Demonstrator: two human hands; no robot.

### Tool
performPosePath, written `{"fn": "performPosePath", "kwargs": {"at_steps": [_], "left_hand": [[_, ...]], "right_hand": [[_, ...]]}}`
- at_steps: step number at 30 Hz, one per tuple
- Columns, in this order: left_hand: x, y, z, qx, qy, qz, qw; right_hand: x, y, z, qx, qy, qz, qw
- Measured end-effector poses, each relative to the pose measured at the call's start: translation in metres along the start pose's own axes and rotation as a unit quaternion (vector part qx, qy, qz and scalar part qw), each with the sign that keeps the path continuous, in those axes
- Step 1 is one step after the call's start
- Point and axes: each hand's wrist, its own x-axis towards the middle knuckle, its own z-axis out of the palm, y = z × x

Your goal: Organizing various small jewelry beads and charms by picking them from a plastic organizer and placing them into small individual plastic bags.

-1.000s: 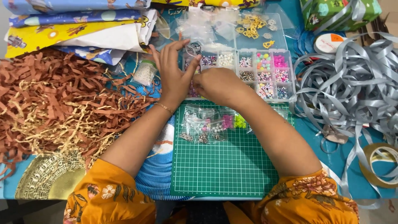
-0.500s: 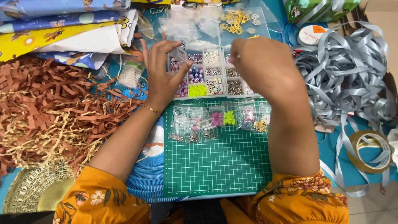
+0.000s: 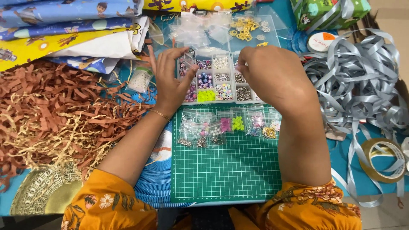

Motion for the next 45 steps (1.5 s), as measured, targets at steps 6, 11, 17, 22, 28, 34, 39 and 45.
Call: {"fn": "performPosePath", "kwargs": {"at_steps": [6,11,17,22,28,34,39,45], "left_hand": [[-0.003,-0.005,0.004,-0.007,0.006,-0.049,0.999],[-0.003,-0.004,0.002,-0.009,0.009,-0.010,1.000],[0.000,0.001,-0.001,-0.023,0.009,0.016,1.000],[-0.004,-0.003,0.001,-0.018,0.008,0.036,0.999],[-0.002,-0.002,-0.001,-0.006,0.007,0.071,0.997],[-0.003,-0.008,0.000,0.046,-0.012,0.114,0.992],[0.000,-0.003,-0.003,0.048,-0.009,0.113,0.992],[0.002,-0.002,-0.003,0.030,-0.023,0.102,0.994]], "right_hand": [[0.019,-0.030,0.013,-0.001,-0.090,-0.026,0.996],[0.016,-0.019,0.014,-0.003,-0.043,-0.065,0.997],[0.006,0.008,-0.013,0.062,0.037,-0.068,0.995],[-0.034,0.047,-0.029,0.066,0.236,-0.179,0.953],[-0.091,0.068,-0.036,0.166,0.278,-0.133,0.937],[-0.023,0.008,-0.014,0.067,0.263,-0.146,0.951],[0.042,-0.032,0.047,0.015,0.202,-0.220,0.954],[0.061,-0.025,0.078,-0.031,0.218,-0.228,0.949]]}}
